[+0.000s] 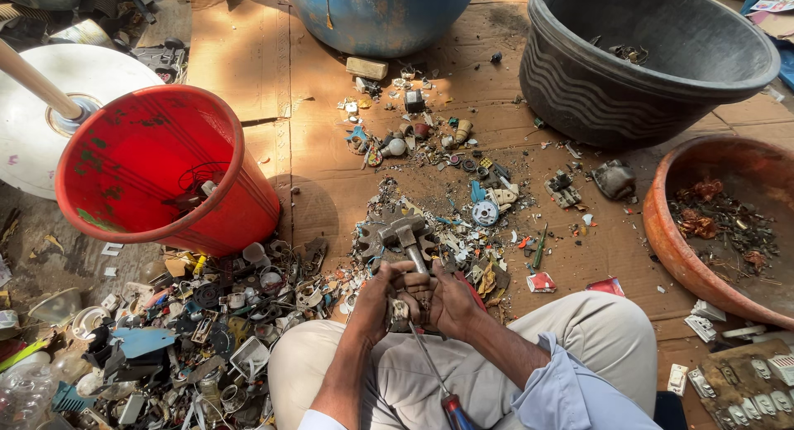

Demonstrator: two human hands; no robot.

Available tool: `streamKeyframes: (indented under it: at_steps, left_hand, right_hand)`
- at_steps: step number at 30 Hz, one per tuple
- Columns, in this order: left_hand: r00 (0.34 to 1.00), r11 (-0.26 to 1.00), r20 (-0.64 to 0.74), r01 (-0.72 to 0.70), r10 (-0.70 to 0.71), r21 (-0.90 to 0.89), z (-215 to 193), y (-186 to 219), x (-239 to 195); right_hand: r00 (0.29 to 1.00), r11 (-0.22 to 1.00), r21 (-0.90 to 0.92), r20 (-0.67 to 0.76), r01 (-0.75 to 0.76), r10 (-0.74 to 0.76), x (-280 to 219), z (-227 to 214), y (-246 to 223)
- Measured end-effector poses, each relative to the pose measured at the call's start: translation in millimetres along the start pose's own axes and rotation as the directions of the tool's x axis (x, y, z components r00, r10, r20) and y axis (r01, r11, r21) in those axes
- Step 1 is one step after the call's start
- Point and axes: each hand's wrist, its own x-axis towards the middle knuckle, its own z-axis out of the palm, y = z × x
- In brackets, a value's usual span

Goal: The person sits on the ground and uses a hammer and screwdriver to break apart small electronic components. They repeatedly strike the items to separate metal parts from plastic casings, occasionally using pliers to assist in the disassembly process.

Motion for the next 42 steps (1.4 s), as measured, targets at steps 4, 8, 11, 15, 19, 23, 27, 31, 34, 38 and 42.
streamKeyframes:
  at_steps: [4,8,11,15,19,23,27,31,34,38,42]
  left_hand:
    - [0.955,0.957,-0.274,-0.182,0.117,-0.228,-47.2,-7.4,17.3]
    - [0.908,0.895,-0.404,-0.269,0.113,-0.355,-63.5,-10.2,28.9]
    - [0.919,0.882,-0.388,-0.24,0.072,-0.406,-57.7,-9.1,28.3]
    - [0.929,0.884,-0.355,-0.248,0.101,-0.395,-48.3,-6.3,28.8]
    - [0.946,0.878,-0.285,-0.264,0.155,-0.4,-35.1,-0.5,28.5]
    - [0.944,0.904,-0.298,-0.244,0.139,-0.351,-17.4,5.5,25.2]
    - [0.955,0.953,-0.256,-0.207,0.148,-0.221,-17.0,3.3,27.1]
    - [0.978,0.97,-0.108,-0.193,0.178,-0.146,-23.5,-8.9,22.9]
    - [0.983,0.981,-0.053,-0.178,0.175,-0.075,-19.7,-8.7,18.8]
    - [0.984,0.991,-0.129,-0.13,0.123,-0.045,-14.3,-4.1,15.3]
    - [0.984,0.988,-0.125,-0.139,0.13,-0.069,-17.2,-5.2,22.8]
  right_hand:
    - [0.965,0.994,-0.022,-0.239,0.11,-0.112,-5.1,2.1,-12.1]
    - [0.866,0.952,-0.081,-0.398,0.295,-0.302,-18.7,-1.8,-36.5]
    - [0.776,0.879,-0.158,-0.42,0.449,-0.471,-58.4,-27.1,-92.7]
    - [0.561,0.675,-0.294,-0.388,0.677,-0.731,-145.7,-92.1,-211.4]
    - [0.189,0.42,-0.166,-0.708,0.892,-0.681,-215.9,-132.9,-301.8]
    - [0.179,0.6,-0.306,-0.769,0.739,-0.613,-183.5,-99.6,-261.8]
    - [0.769,0.501,-0.857,-0.238,0.122,-0.594,-94.2,-11.7,-122.5]
    - [0.879,0.25,-0.964,-0.046,0.085,-0.475,-30.3,61.9,-37.1]
    - [0.9,0.336,-0.935,-0.044,0.116,-0.434,-8.8,59.0,-23.1]
    - [0.942,0.648,-0.745,-0.083,0.158,-0.325,8.9,18.9,-17.9]
    - [0.962,0.862,-0.464,-0.069,0.204,-0.265,22.4,-8.9,-15.5]
